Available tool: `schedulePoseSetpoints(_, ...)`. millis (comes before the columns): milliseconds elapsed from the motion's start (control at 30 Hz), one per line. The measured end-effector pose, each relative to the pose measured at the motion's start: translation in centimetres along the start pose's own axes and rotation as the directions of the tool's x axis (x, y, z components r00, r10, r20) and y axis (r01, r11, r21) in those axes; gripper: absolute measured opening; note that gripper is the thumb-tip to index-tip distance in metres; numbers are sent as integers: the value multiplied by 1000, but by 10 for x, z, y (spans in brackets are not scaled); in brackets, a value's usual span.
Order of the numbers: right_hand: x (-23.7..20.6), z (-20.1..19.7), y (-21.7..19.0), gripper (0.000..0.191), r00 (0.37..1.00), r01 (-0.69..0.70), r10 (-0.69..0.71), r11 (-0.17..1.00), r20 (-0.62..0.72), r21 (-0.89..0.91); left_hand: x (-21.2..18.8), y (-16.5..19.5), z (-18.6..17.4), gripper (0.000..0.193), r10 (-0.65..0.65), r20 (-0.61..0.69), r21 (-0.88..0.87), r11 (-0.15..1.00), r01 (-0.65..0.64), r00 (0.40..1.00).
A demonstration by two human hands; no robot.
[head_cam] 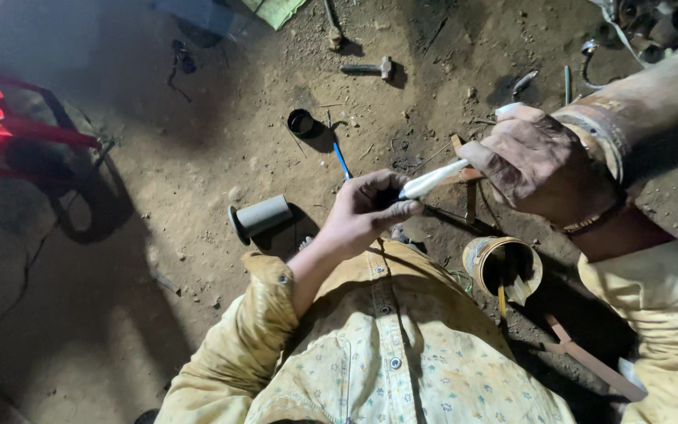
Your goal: The person sits on the ground and winds white string tightly around a rusty metal pipe, pulling the string taut with both hands. They then use a small blade to trim the string and press white tape around the wound section to secure it.
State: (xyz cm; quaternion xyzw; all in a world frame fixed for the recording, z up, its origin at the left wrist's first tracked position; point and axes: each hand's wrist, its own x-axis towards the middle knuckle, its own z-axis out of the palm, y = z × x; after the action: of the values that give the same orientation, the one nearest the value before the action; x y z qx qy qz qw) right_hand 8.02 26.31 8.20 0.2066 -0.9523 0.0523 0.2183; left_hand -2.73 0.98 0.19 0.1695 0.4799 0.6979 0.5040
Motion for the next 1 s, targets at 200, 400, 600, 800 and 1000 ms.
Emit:
schedulePoseSetpoints(200, 19, -12, -13, 25, 995, 95, -90, 982, 39, -164, -8, 5, -19, 34, -16, 169, -115, 993, 36, 985)
schedulePoseSetpoints(400, 19, -8, -51, 23, 958, 254, -285, 901, -38, -352, -6, 7, -15, 32, -34, 202, -153, 986, 66, 979)
schedulePoseSetpoints(600, 2, -9, -62, 17, 932, 341, -361, 906, -36, -250, -6, 16, -17, 30, -37, 118, -125, 991, 52, 992)
schedulePoseSetpoints(800, 20, -60, -88, 22, 954, 298, -296, 954, 57, -36, 1, 12, -5, 27, 151, 46, -44, 988, -149, 988)
schedulePoseSetpoints(1000, 79, -74, -60, 6, 999, 18, -21, 993, 24, 115, -10, 17, 15, 33, 169, 130, 227, 954, -195, 977)
